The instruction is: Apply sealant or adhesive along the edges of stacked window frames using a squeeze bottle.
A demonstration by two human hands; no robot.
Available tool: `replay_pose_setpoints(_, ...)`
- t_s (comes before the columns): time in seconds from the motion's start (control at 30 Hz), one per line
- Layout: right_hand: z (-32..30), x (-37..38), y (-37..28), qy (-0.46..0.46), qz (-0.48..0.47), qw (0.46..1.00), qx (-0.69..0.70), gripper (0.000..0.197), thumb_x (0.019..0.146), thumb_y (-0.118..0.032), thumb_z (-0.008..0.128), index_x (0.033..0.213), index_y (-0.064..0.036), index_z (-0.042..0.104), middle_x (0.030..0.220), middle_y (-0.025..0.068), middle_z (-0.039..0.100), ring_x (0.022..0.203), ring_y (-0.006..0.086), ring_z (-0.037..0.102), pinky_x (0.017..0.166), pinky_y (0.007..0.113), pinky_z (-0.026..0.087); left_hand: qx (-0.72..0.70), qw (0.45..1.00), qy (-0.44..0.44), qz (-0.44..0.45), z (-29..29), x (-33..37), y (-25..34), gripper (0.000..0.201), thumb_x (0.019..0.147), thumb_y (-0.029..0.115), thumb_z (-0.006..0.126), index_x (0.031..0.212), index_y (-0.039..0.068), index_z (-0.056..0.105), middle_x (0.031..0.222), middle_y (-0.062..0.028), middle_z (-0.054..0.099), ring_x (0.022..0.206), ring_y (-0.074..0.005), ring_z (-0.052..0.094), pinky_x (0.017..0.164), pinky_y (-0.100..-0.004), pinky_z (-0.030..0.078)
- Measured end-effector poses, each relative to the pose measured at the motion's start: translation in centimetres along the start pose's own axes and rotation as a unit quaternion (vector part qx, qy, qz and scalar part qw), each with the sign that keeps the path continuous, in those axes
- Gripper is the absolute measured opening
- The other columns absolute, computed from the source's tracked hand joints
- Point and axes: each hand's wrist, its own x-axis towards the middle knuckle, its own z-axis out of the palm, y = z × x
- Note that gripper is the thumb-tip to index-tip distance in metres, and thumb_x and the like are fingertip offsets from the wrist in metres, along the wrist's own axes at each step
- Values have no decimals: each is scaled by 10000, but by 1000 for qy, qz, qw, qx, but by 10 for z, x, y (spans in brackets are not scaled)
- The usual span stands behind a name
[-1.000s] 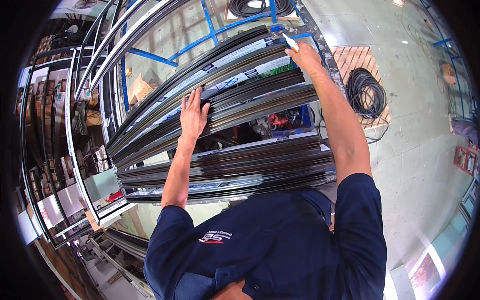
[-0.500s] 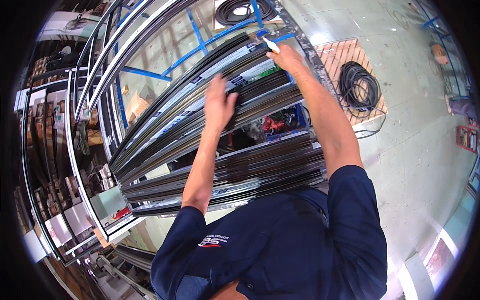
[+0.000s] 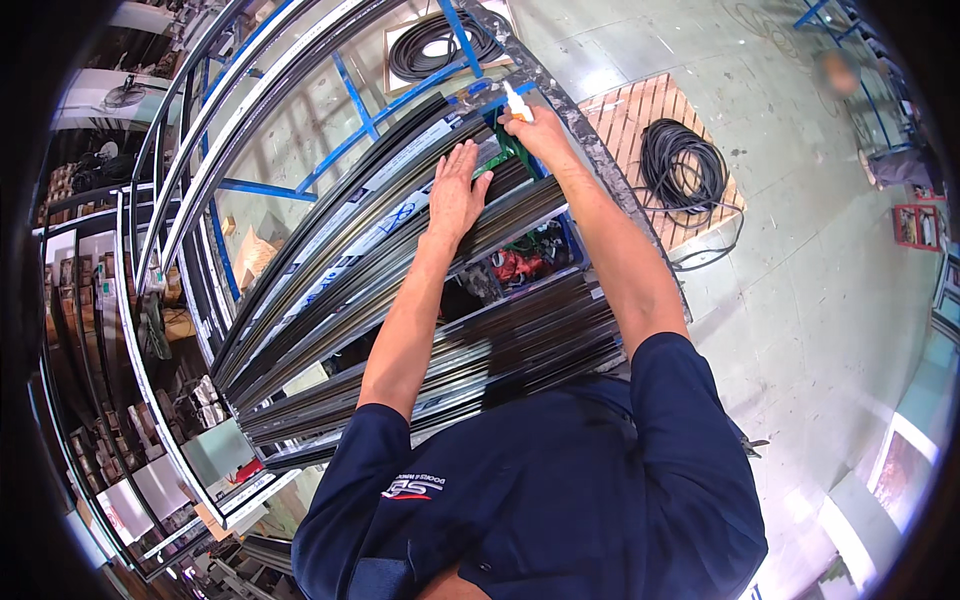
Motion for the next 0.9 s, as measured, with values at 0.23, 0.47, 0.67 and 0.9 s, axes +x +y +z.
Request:
replay_pose_setpoints(0.23, -8, -7, 22, -37, -24, 997, -56, 428, 837, -138, 733, 1239, 6, 721, 1114, 72, 766, 929, 142, 677, 792, 307, 537, -17, 998, 54, 3, 17, 3, 17, 514, 995, 244, 628, 1420, -38, 558, 1517, -178, 542, 1463, -335, 439, 1255, -495, 256)
replay_pose_setpoints(0.47, 4, -10, 27, 17, -65, 995, -78, 382, 807, -174, 697, 1131, 25, 740, 1026, 190, 768, 953, 277, 743, 874, 362, 550, -15, 997, 80, 10, 19, 0, 15, 490, 999, 240, 620, 1392, -51, 578, 1492, -188, 563, 1449, -346, 452, 1247, -513, 265)
replay_pose_setpoints(0.67, 7, -3, 26, 40, -86, 978, -184, 421, 791, -233, 712, 1143, -3, 725, 1059, 251, 739, 1002, 381, 726, 887, 409, 557, -1, 996, 88, 12, 19, 3, 14, 487, 995, 205, 627, 1400, -58, 567, 1463, -208, 583, 1431, -362, 474, 1241, -505, 279)
replay_pose_setpoints(0.9, -4, -1, 22, 16, -87, 980, -177, 416, 765, -238, 731, 1104, 0, 695, 983, 280, 719, 940, 420, 714, 815, 453, 562, 6, 996, 87, 22, 18, 14, 25, 490, 996, 227, 619, 1404, -40, 568, 1467, -205, 577, 1412, -365, 494, 1217, -511, 323)
